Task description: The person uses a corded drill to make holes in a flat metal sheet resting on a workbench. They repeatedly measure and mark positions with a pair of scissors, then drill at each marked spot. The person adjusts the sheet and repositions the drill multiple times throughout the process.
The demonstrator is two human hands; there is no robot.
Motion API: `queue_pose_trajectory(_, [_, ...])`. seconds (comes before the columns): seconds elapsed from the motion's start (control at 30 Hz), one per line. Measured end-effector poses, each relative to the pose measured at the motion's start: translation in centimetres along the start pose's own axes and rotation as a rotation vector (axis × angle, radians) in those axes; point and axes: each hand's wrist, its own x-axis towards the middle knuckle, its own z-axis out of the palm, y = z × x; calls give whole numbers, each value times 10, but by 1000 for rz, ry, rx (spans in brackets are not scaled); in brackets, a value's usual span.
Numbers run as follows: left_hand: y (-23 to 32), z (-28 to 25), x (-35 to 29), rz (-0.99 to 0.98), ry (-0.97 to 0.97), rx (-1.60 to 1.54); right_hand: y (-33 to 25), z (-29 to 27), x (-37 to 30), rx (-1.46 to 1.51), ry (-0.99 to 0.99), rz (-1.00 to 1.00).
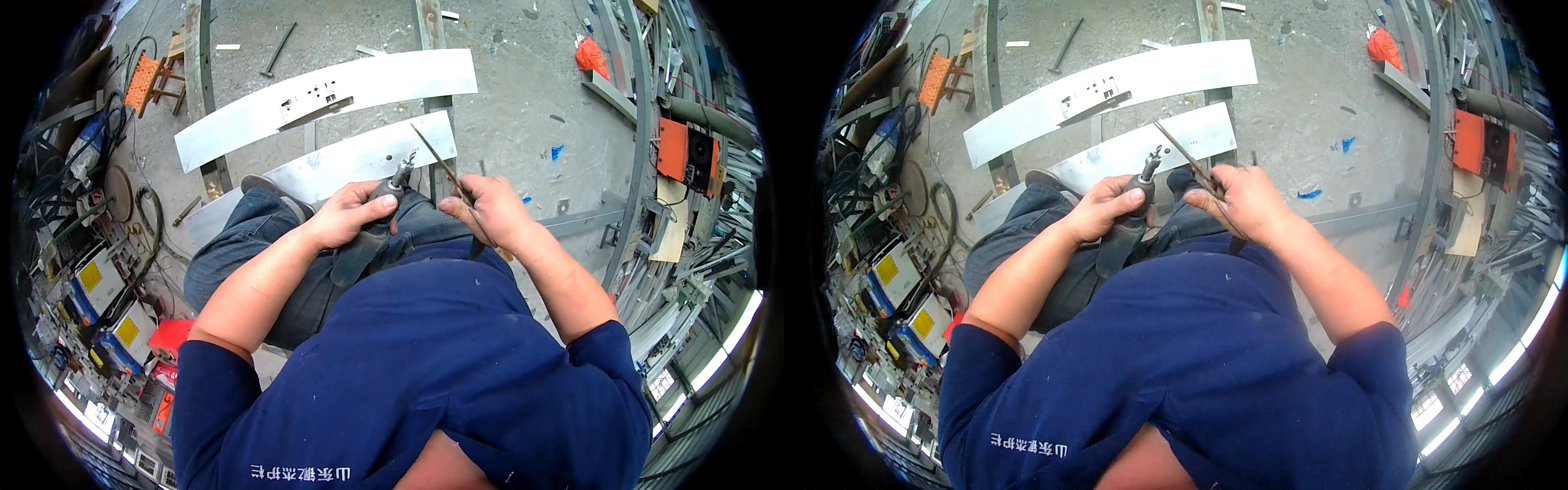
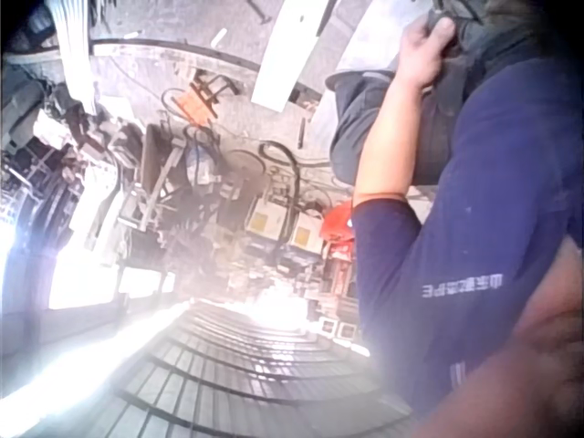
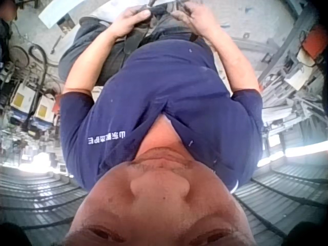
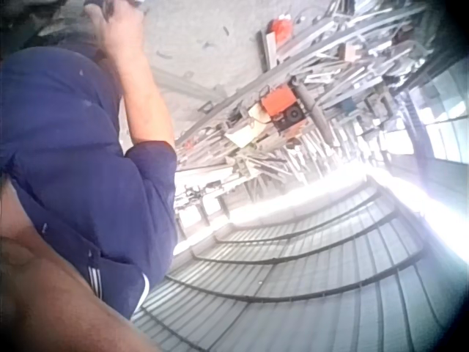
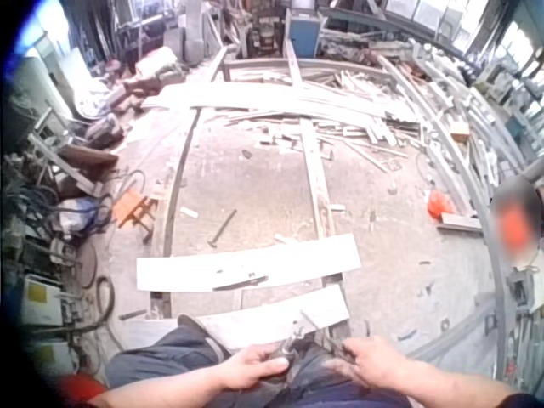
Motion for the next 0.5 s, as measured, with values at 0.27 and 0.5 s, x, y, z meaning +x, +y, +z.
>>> queue_pose_trajectory(0.27, [4,-1,0,-44,41,-83,-2,-11,-1,-114,14,0])
queue_pose_trajectory(0.5, [6,5,2,32,82,43,-10,5,-2,-268,98,-69])
